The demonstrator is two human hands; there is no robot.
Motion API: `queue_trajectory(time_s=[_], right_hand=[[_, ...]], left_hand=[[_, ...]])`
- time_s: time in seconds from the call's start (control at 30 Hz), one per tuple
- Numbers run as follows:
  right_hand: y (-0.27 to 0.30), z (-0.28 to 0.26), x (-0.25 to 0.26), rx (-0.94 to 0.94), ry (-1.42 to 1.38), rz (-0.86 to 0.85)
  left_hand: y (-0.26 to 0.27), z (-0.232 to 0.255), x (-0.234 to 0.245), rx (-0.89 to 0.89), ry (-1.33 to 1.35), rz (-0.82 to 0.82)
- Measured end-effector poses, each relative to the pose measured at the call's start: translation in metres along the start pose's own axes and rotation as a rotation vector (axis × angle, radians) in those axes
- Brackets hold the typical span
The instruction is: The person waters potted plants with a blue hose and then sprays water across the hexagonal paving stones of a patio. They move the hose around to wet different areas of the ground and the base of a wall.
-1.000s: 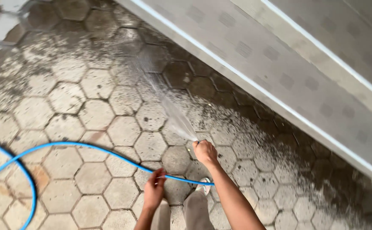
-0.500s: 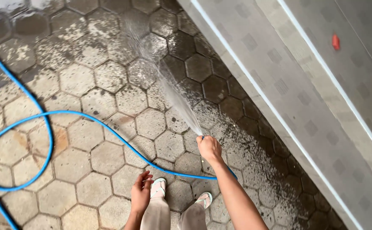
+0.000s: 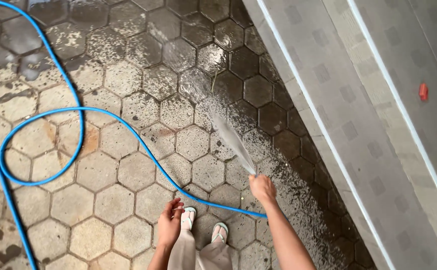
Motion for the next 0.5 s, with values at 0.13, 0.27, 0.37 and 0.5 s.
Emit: queue_trajectory(time_s=[0.13,0.27,0.37,0.5], right_hand=[[0.007,0.049,-0.019,-0.084,0.038,-0.083],[0.005,0.074,-0.035,-0.073,0.068,-0.048],[0.015,0.061,-0.021,-0.047,0.071,-0.026],[0.027,0.028,-0.005,0.059,0.051,-0.004]], left_hand=[[0.016,-0.004,-0.009,0.042,0.019,0.06],[0.024,-0.036,-0.022,-0.054,0.115,0.067],[0.041,-0.034,-0.03,0.018,0.101,0.098],[0.055,-0.056,-0.032,-0.046,0.136,0.12]])
Point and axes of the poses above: each hand's wrist, its own y-axis away from the middle knuckle, its own x-axis out of the back of the hand, z = x × y, the point moved 4 cm from there along -y, towards the middle knuckle, and after that the axes turned 8 degrees about y, right-handed, at the moved point
